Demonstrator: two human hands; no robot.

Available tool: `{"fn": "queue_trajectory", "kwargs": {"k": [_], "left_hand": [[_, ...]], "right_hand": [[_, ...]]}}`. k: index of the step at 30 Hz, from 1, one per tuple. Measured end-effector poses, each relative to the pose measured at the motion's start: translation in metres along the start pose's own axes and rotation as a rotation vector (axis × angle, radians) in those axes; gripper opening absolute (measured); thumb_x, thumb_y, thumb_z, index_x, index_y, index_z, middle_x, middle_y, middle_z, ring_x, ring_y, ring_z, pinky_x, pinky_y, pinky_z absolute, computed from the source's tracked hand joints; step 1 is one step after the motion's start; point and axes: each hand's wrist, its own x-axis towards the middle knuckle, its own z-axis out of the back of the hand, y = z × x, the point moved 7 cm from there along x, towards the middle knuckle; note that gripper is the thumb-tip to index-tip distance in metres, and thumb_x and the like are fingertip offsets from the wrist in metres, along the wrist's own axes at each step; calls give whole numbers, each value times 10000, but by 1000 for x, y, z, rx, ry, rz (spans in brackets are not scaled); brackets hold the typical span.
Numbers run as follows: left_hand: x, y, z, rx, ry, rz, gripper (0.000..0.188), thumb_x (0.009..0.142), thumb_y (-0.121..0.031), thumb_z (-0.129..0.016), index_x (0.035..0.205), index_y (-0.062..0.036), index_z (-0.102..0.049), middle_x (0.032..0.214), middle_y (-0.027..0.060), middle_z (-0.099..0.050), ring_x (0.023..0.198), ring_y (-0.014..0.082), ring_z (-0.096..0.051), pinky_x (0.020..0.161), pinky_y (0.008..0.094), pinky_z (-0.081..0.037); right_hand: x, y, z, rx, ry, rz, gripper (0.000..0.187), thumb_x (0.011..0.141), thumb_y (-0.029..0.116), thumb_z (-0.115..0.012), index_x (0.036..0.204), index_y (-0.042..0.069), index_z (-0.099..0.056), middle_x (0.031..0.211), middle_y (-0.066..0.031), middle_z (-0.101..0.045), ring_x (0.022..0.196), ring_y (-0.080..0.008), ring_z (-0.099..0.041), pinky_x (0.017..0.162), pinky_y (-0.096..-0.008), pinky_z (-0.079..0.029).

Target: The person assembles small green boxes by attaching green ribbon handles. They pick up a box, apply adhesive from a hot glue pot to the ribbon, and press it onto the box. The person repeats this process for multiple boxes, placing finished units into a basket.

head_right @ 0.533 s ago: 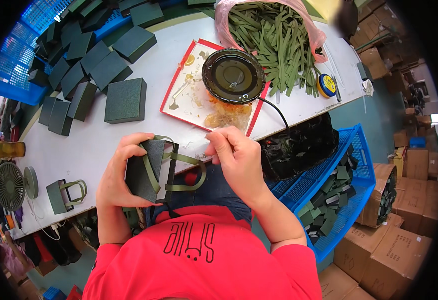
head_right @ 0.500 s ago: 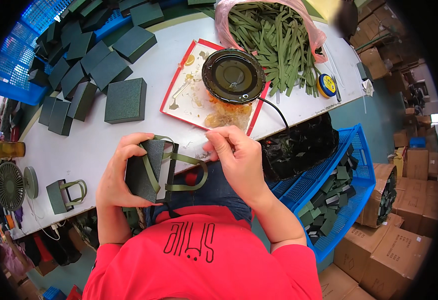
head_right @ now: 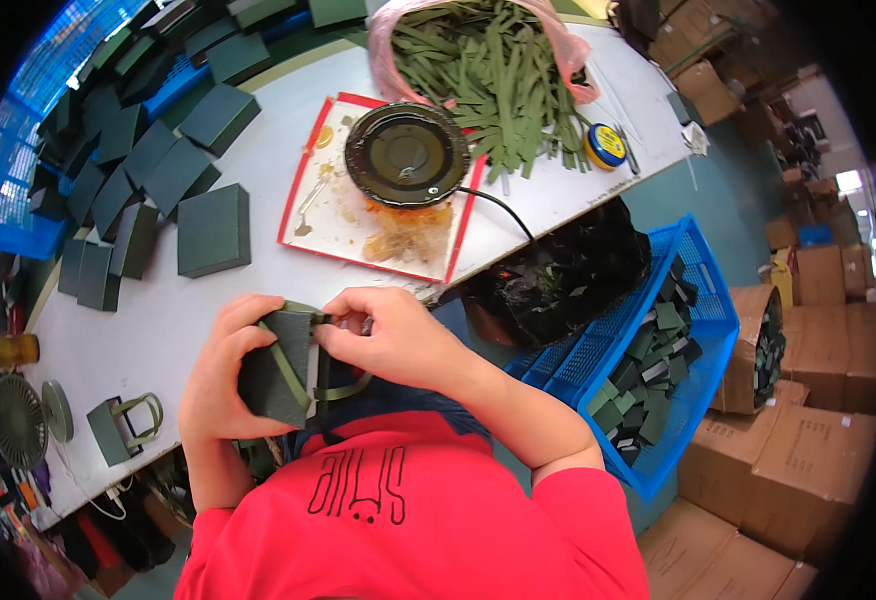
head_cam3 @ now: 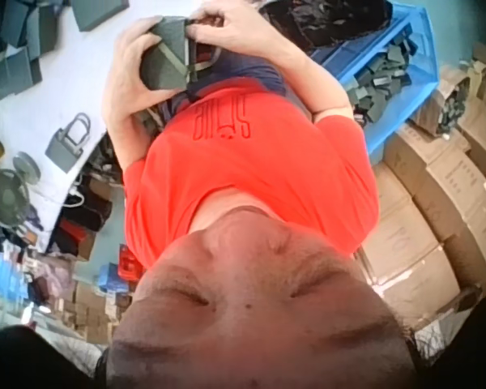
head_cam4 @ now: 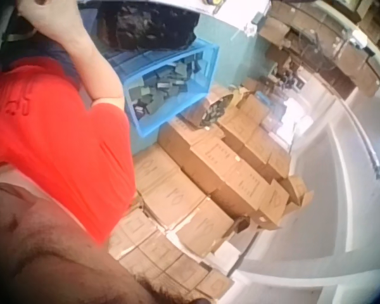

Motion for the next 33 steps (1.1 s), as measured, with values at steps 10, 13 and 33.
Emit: {"fn": "queue_trajectory", "kwargs": {"k": [10, 13, 33], "left_hand": [[-8, 5, 6, -95, -103, 72, 841, 490, -222, -950, 1185, -44, -512, 1358, 227, -534, 1208, 410, -536, 1003, 476, -455], [-8, 5, 9, -107, -130, 74, 843, 488, -232, -965, 1178, -33, -523, 1358, 228, -536, 1209, 410, -539, 1000, 460, -461], [2, -9, -4, -12, -49, -55, 748, 529, -231, -922, 1142, -46, -537, 1324, 196, -555, 1193, 416, -548, 993, 503, -442]], "right_hand": [[-1, -1, 15, 252, -64, 78, 288, 997, 174, -611, 1222, 3, -664, 1071, -17, -695, 895, -46, -586, 784, -222, -485], [-11, 5, 37, 184, -481, 382, 278, 1033, 137, -543, 1244, 6, -668, 1116, -41, -714, 869, -43, -578, 759, -219, -482], [7, -8, -5, -51, -25, 102, 230, 921, 203, -675, 939, -23, -711, 655, -7, -620, 578, -57, -583, 534, -245, -454]]}}
